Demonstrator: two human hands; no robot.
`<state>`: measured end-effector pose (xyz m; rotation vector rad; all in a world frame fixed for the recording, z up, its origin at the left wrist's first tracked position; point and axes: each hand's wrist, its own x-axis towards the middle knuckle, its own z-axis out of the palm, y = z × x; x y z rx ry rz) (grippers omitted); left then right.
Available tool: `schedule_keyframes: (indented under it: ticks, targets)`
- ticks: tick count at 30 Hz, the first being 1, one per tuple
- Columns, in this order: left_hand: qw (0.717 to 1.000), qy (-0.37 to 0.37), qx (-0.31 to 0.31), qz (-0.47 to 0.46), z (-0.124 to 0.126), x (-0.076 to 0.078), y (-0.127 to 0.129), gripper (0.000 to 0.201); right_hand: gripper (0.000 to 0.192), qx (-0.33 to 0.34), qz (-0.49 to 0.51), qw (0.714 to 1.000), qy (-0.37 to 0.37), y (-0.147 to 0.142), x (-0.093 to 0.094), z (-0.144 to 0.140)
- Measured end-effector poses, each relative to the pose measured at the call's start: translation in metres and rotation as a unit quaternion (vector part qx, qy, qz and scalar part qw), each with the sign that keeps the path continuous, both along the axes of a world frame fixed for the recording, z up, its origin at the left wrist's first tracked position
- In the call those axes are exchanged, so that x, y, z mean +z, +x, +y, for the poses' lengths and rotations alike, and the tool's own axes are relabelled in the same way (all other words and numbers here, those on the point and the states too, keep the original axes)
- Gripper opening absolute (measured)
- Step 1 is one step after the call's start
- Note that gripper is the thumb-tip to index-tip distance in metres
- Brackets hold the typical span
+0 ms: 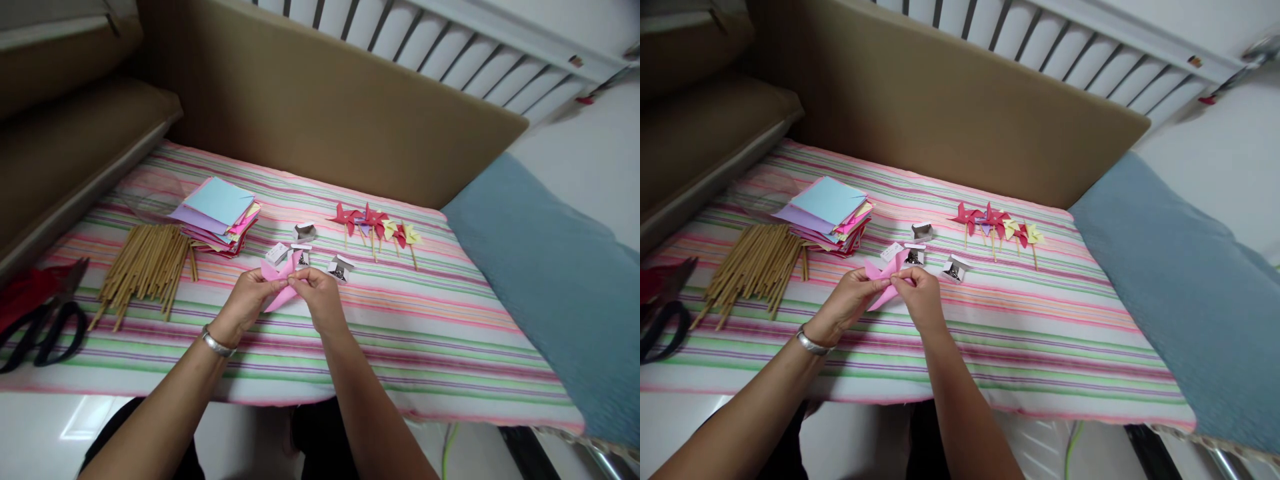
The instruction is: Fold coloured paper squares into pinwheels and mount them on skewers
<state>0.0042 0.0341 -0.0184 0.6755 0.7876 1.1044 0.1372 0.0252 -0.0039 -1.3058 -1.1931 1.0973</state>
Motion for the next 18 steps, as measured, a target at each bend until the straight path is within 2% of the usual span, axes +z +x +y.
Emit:
schedule_keyframes:
  ticks: [7, 11, 14, 18]
  targets:
    - [1.0, -0.006, 0.003, -0.025, -0.0002, 0.0049, 0.0007, 0.02, 0.009, 0.001, -0.005, 1.0, 0.03, -0.0017, 0.0011, -0.0015]
    - [1.0, -0.016, -0.013, -0.022, -0.0004, 0.0056, 0.0, 0.024, 0.035, 0.021, 0.031, 0.999, 0.024, -0.0027, 0.0061, -0.0048]
    - [1.0, -0.009, -0.009, -0.01, -0.0014, 0.005, -0.0003, 0.023, 0.055, 0.024, 0.002, 0.999, 0.038, -0.002, 0.0078, -0.0067]
    - [1.0, 0.006, 0.0, 0.002, -0.0051, 0.0046, 0.0007, 0.021, 0.065, 0.022, -0.023, 0.999, 0.039, -0.0017, 0.004, -0.0081]
